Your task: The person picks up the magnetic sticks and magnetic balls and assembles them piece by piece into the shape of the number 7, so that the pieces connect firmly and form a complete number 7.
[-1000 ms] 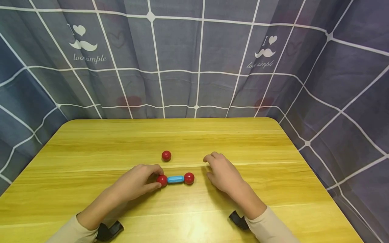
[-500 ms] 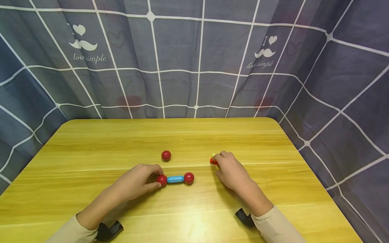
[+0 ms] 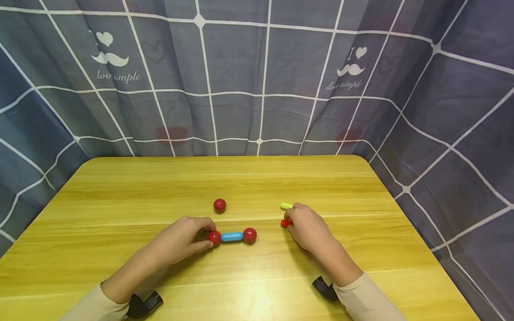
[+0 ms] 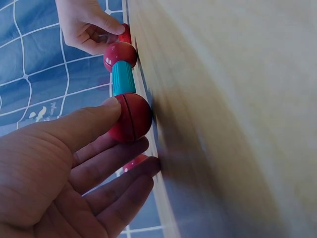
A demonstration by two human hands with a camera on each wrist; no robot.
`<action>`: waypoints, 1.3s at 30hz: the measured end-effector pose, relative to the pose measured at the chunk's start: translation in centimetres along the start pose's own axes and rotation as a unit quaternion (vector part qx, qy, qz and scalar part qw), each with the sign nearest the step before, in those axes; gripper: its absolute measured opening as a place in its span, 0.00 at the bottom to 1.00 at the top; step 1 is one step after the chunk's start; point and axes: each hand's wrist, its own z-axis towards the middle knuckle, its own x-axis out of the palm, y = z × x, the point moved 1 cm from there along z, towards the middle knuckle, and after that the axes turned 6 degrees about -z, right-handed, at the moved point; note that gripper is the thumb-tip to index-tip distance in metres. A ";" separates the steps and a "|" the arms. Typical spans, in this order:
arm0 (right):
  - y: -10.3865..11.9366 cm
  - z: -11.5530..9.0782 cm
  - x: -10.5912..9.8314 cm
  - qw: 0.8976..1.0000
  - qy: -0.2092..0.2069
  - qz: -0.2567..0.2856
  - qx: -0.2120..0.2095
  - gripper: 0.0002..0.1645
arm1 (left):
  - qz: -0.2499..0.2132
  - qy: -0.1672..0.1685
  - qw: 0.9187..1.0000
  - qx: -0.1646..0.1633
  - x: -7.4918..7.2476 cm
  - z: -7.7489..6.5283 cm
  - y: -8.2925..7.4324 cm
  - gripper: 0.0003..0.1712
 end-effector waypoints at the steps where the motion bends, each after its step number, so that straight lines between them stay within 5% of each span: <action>1: 0.0 0.0 0.0 1.000 0.002 0.002 0.000 0.08 | 0.001 0.000 1.000 -0.001 0.0 0.0 0.0 0.12; 39: 1.9 -0.8 -0.5 0.997 0.076 0.012 0.021 0.10 | 0.004 -0.006 1.000 0.001 -0.1 -0.1 -0.3 0.11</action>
